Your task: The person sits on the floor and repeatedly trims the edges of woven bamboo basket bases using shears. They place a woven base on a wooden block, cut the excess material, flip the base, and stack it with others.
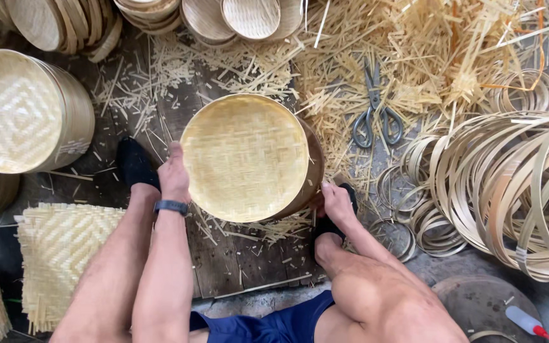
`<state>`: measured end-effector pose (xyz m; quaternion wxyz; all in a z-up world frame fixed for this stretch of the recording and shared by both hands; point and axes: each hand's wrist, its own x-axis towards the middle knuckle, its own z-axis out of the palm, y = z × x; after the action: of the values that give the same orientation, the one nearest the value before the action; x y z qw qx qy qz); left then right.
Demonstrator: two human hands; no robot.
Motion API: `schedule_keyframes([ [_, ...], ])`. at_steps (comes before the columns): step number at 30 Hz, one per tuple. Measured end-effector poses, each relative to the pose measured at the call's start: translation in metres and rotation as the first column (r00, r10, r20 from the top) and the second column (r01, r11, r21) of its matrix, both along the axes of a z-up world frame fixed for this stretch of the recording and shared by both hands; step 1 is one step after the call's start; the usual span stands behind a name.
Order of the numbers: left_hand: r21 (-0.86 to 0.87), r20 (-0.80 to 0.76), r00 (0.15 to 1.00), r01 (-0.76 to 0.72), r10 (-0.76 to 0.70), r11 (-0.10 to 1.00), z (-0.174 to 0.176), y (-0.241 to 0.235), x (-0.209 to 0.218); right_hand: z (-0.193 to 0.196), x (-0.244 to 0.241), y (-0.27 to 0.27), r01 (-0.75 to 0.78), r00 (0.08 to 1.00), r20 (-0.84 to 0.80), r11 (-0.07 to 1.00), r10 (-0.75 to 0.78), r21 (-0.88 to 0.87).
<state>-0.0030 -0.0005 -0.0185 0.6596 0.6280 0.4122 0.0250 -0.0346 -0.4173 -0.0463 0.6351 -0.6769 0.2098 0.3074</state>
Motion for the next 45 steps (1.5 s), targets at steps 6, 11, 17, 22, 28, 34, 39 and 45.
schedule_keyframes([
  [6,0.834,0.097,0.926,0.124,-0.364,0.537,0.025,-0.044,0.035,0.006,-0.015,-0.001,0.062,0.816,0.497,0.811,0.294,-0.582],
  [11,0.874,-0.023,0.489,0.434,-0.872,0.220,0.048,-0.208,0.019,0.011,-0.011,0.004,0.128,0.716,0.583,0.748,0.385,-0.652],
  [17,0.705,-0.057,0.486,0.638,-0.872,0.310,0.031,-0.237,-0.037,0.035,0.010,0.004,-0.176,0.817,0.452,0.901,0.359,-0.397],
  [22,0.605,0.065,0.431,0.700,-0.900,0.379,0.025,-0.220,-0.038,0.046,0.028,0.015,-0.328,0.939,0.063,0.934,0.339,-0.139],
  [28,0.542,0.038,0.382,0.768,-0.923,0.340,0.030,-0.213,-0.035,0.041,0.009,0.014,-0.323,0.946,-0.014,0.945,0.324,0.051],
  [34,0.545,0.037,0.395,0.762,-0.918,0.350,0.029,-0.206,-0.035,0.038,0.021,-0.021,0.042,0.966,0.177,0.789,-0.189,0.613],
  [39,0.786,-0.202,0.328,0.617,-0.923,0.047,0.021,-0.209,-0.051,0.030,0.027,-0.041,0.403,0.884,0.096,0.849,-0.458,0.342],
  [45,0.922,-0.338,0.285,0.293,-0.897,-0.254,0.029,-0.118,-0.050,-0.003,-0.011,-0.012,0.085,0.850,0.501,0.898,0.160,-0.432],
])
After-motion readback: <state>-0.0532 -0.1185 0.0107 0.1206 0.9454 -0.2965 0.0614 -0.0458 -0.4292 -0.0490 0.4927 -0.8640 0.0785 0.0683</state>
